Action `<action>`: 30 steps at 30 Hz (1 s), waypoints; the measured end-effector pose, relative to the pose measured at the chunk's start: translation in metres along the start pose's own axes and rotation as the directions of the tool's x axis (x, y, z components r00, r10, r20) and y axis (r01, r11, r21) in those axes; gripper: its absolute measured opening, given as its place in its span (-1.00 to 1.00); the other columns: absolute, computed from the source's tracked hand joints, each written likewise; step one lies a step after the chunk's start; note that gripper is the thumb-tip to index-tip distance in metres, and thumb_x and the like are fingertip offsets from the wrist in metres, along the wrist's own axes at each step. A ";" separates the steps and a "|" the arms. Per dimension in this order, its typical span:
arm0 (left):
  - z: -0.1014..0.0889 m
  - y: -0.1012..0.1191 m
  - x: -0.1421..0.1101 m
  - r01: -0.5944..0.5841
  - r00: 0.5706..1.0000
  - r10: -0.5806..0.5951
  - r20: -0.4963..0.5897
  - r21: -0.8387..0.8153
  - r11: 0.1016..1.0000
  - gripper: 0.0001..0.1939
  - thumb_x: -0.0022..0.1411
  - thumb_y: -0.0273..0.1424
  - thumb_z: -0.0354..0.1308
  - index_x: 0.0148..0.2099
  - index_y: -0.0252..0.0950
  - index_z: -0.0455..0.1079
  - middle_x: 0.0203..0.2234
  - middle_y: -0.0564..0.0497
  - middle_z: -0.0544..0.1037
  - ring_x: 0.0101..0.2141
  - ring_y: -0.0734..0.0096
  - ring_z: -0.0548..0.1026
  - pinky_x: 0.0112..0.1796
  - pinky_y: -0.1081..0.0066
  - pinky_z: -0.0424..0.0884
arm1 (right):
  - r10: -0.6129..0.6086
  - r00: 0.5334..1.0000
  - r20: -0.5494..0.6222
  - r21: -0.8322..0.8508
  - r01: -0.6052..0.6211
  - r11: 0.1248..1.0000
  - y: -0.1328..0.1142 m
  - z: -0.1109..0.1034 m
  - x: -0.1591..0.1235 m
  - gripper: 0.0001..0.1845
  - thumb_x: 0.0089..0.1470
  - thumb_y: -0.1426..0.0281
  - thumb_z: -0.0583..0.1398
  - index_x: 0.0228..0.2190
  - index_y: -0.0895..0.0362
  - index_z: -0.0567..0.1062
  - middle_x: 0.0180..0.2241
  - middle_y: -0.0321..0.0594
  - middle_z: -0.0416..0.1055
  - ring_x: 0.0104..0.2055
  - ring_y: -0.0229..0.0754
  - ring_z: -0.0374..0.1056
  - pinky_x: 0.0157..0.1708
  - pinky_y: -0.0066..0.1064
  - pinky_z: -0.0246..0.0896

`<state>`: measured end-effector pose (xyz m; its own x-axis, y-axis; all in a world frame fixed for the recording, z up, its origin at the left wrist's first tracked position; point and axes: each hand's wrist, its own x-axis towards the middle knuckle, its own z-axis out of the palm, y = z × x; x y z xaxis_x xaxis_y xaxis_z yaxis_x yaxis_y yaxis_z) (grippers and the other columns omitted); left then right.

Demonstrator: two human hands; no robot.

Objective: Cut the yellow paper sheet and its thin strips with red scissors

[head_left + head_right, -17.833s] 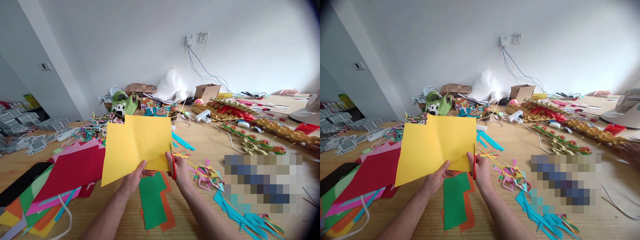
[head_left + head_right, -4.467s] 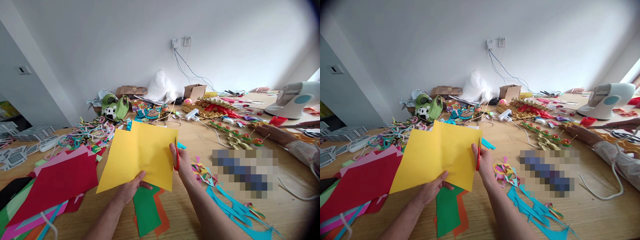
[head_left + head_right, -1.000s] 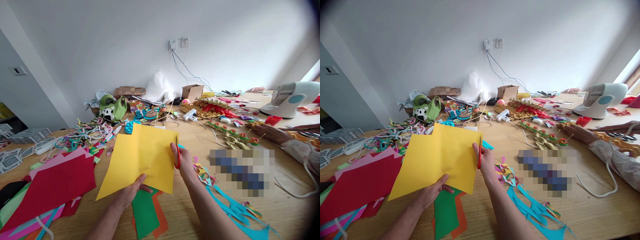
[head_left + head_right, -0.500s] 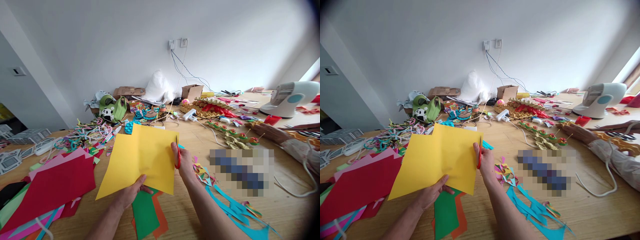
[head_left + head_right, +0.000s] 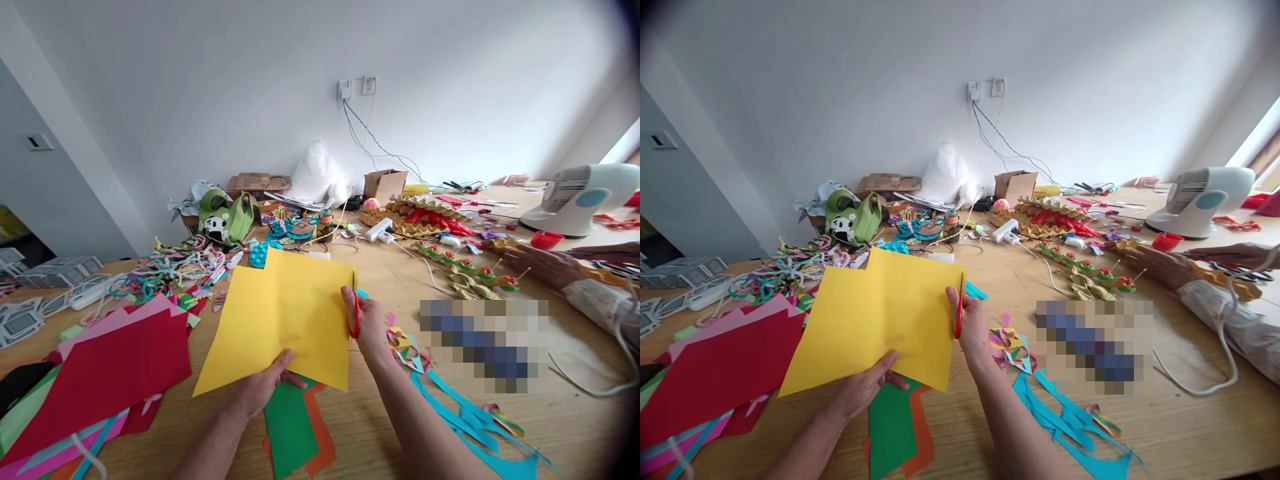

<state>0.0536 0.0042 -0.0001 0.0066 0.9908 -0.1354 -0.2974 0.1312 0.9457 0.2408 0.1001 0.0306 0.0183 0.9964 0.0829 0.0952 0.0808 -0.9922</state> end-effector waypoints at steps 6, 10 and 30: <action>0.000 0.001 0.000 0.000 1.000 0.000 -0.002 -0.007 1.000 -0.38 0.02 -0.25 0.26 0.15 -0.18 0.26 -0.01 -0.13 0.46 -0.27 0.17 0.54 -0.47 0.34 0.51 | 0.003 1.000 0.016 0.035 -0.004 0.999 -0.002 0.000 0.000 -0.38 -0.07 -0.13 0.09 -0.62 0.20 0.46 -0.65 -0.19 0.42 -0.63 -0.19 0.31 -0.67 -0.47 0.11; -0.002 -0.001 0.001 -0.003 1.000 0.003 0.011 -0.002 1.000 -0.39 0.04 -0.25 0.24 0.15 -0.18 0.25 0.01 -0.14 0.44 -0.22 0.14 0.52 -0.46 0.33 0.51 | 0.002 1.000 0.007 -0.018 -0.002 1.000 -0.003 -0.001 0.000 -0.36 -0.06 -0.13 0.07 -0.66 0.21 0.43 -0.71 -0.21 0.35 -0.67 -0.24 0.25 -0.69 -0.48 0.03; -0.005 -0.004 0.001 -0.002 0.998 0.000 0.057 0.034 0.999 -0.45 0.09 -0.25 0.20 0.14 -0.18 0.26 0.00 -0.15 0.44 -0.18 0.11 0.50 -0.44 0.31 0.52 | 0.025 1.000 -0.018 0.029 -0.024 0.999 -0.007 -0.004 0.002 -0.37 -0.07 -0.09 0.12 -0.52 0.28 0.52 -0.68 -0.18 0.39 -0.71 -0.27 0.19 -0.75 -0.49 0.01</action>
<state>0.0497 0.0047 -0.0056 0.0606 0.9911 -0.1186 -0.2645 0.1305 0.9555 0.2446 0.1010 0.0384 0.0389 0.9974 0.0599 0.0654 0.0573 -0.9962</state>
